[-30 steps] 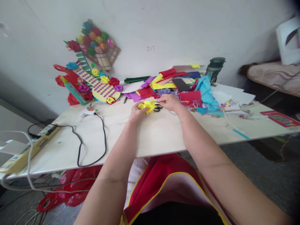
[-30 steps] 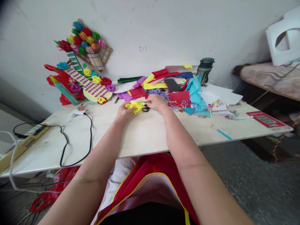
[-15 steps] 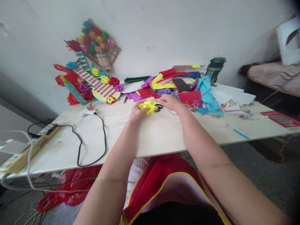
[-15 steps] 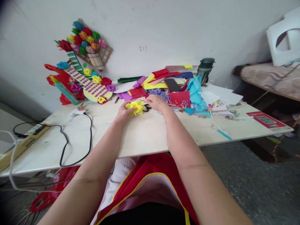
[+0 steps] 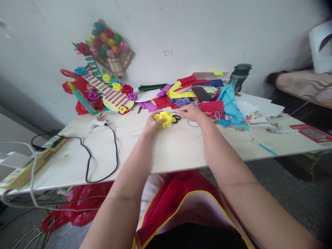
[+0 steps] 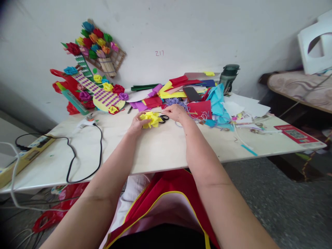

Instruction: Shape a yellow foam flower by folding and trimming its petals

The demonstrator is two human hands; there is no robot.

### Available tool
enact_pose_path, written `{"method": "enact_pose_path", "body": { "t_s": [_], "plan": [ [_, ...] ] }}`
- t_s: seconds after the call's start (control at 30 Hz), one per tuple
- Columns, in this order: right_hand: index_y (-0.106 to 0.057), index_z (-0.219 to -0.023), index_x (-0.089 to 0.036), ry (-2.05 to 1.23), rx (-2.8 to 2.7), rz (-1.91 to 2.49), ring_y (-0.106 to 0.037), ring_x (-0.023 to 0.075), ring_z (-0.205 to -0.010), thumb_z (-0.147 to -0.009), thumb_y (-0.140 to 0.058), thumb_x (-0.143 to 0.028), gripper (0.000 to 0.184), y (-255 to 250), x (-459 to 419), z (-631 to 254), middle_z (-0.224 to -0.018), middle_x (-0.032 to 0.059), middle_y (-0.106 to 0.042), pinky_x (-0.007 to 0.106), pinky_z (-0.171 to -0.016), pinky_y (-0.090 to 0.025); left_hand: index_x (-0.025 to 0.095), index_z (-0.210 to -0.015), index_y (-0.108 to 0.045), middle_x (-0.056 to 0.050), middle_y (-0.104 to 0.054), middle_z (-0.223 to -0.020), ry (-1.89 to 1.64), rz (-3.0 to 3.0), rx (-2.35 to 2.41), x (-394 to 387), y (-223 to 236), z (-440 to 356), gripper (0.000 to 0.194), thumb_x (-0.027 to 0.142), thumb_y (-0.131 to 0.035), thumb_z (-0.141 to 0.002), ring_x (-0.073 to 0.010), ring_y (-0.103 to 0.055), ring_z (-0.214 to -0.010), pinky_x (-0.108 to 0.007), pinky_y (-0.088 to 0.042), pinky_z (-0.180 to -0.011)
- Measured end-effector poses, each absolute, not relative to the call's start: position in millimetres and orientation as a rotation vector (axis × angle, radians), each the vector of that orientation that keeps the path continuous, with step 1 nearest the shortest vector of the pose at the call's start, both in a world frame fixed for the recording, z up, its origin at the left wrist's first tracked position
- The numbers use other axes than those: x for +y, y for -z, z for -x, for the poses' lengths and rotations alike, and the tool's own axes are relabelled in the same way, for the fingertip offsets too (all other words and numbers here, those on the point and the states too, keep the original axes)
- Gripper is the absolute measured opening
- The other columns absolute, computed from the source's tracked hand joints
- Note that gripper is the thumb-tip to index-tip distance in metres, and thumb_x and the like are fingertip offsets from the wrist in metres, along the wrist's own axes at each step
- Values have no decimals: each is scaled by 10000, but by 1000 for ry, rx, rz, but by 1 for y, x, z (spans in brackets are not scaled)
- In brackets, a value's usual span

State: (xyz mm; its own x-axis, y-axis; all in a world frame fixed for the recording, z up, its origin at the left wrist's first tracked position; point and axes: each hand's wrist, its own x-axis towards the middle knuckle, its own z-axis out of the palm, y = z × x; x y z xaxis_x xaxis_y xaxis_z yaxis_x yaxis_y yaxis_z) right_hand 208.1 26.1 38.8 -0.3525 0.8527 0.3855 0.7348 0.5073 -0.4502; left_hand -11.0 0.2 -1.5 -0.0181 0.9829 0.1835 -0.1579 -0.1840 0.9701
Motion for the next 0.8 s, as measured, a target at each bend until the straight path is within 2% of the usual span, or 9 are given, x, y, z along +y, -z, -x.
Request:
{"method": "enact_pose_path", "body": {
  "t_s": [0.23,0.43,0.67,0.8],
  "plan": [
    [-750,-731,-168,-196,-2210,1336,-454,121,-605,-820,-508,-477,403,-43,21,-205,-606,5,-604,262,-592,-298,190,-936,-625,11,-678,-769,-1406,-1220,1018,-2,-1,9,547,220,-830,-430,-152,-639,-655,-253,-514,-605],
    [-777,-796,-173,-176,-2224,1354,-538,135,-661,-831,-519,-459,386,-44,21,-204,-673,18,-676,257,-605,-321,190,-935,-624,10,-675,-784,-1398,-1231,992,0,2,10,538,225,-834,-441,-151,-640,-665,-253,-516,-614],
    [-763,-1057,-249,-178,-2219,1354,-660,182,-840,-841,-564,-397,328,-44,18,-202,-905,36,-766,270,-728,-430,182,-938,-640,-4,-692,-816,-1351,-1282,960,-1,3,10,519,218,-831,-457,-152,-644,-697,-251,-520,-648],
    [-686,-1206,-294,-218,-2272,1368,-674,187,-851,-857,-567,-337,371,-50,10,-198,-899,24,-770,285,-782,-455,183,-1000,-652,-9,-696,-792,-1300,-1300,981,0,6,11,551,220,-823,-478,-160,-644,-680,-263,-517,-641]
  ]
}}
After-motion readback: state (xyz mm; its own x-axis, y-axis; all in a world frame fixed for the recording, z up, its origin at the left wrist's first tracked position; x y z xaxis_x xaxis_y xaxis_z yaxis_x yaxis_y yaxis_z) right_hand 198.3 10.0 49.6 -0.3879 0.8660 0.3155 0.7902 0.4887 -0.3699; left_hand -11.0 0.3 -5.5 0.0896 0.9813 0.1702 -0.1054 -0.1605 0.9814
